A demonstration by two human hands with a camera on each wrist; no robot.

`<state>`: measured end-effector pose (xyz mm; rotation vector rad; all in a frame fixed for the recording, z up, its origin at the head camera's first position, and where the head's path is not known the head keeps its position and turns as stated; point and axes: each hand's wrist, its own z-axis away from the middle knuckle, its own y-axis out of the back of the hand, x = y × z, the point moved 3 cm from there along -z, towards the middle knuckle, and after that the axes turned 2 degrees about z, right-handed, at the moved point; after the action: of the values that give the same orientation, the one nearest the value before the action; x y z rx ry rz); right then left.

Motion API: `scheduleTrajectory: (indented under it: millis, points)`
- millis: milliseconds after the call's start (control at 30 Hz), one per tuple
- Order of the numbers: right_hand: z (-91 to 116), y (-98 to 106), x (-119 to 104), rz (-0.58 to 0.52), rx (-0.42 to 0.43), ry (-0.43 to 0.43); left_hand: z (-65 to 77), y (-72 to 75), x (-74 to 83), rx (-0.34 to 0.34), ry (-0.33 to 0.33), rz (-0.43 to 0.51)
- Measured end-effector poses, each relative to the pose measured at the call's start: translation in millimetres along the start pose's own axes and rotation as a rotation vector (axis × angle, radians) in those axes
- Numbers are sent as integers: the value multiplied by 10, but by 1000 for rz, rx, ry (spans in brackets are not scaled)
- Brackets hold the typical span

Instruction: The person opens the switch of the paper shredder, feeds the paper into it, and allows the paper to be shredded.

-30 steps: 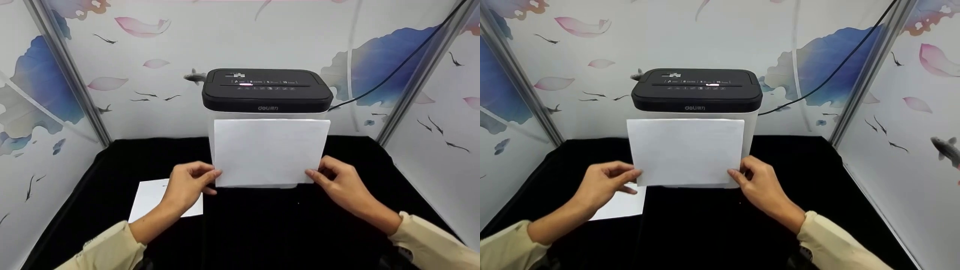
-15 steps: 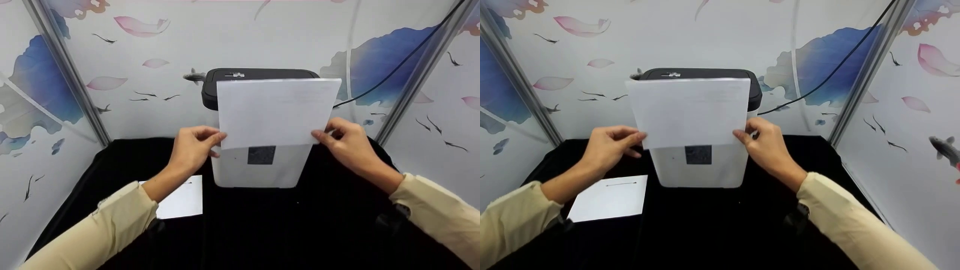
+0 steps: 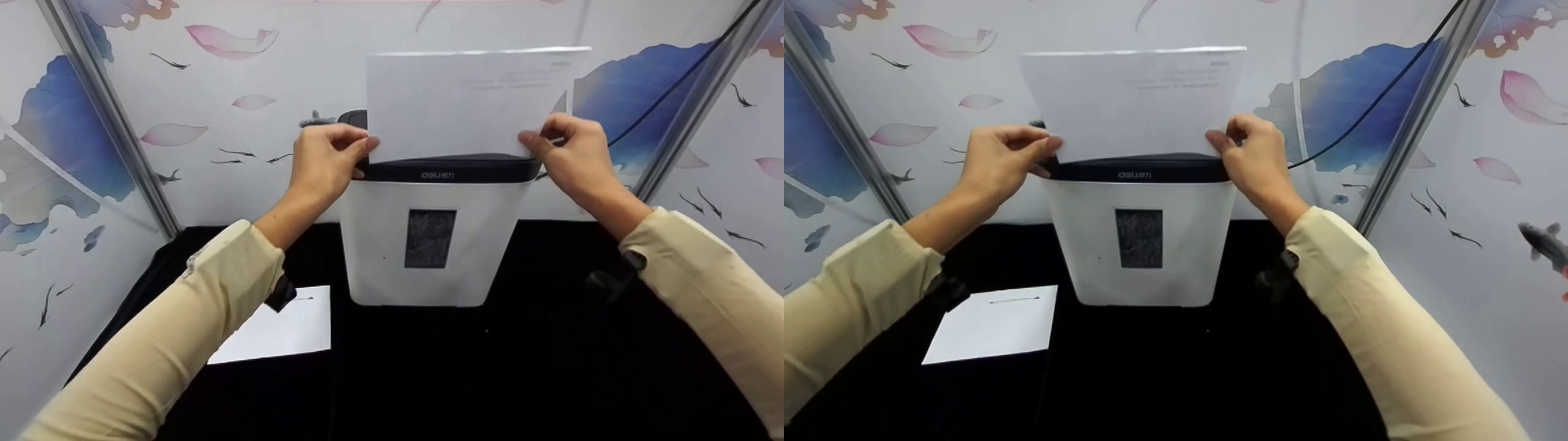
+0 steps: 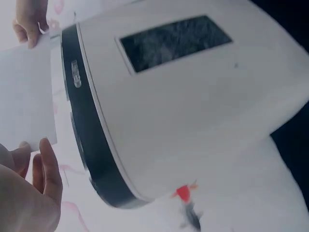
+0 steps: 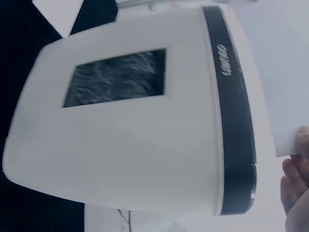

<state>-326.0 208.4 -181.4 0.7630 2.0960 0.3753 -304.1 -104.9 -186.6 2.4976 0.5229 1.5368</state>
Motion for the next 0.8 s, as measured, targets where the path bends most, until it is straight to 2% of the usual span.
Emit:
scheduleTrajectory:
  millis: [167, 300, 433, 567, 800]
  points:
    - [-162, -30, -7, 54, -6, -69, -125, -44, -13, 51, -86, -118]
    - [-251, -78, 2, 94, -25, -115, -238, -67, -28, 102, -104, -180]
    - [-319, -111, 32, 75, -52, -189, -351, -96, -42, 124, -85, -246]
    - [-372, -146, 69, 33, -87, -262, -432, -115, -87, 129, -66, -258]
    - [-417, -207, 107, 97, -104, -268, -508, -169, -189, 154, -34, -273]
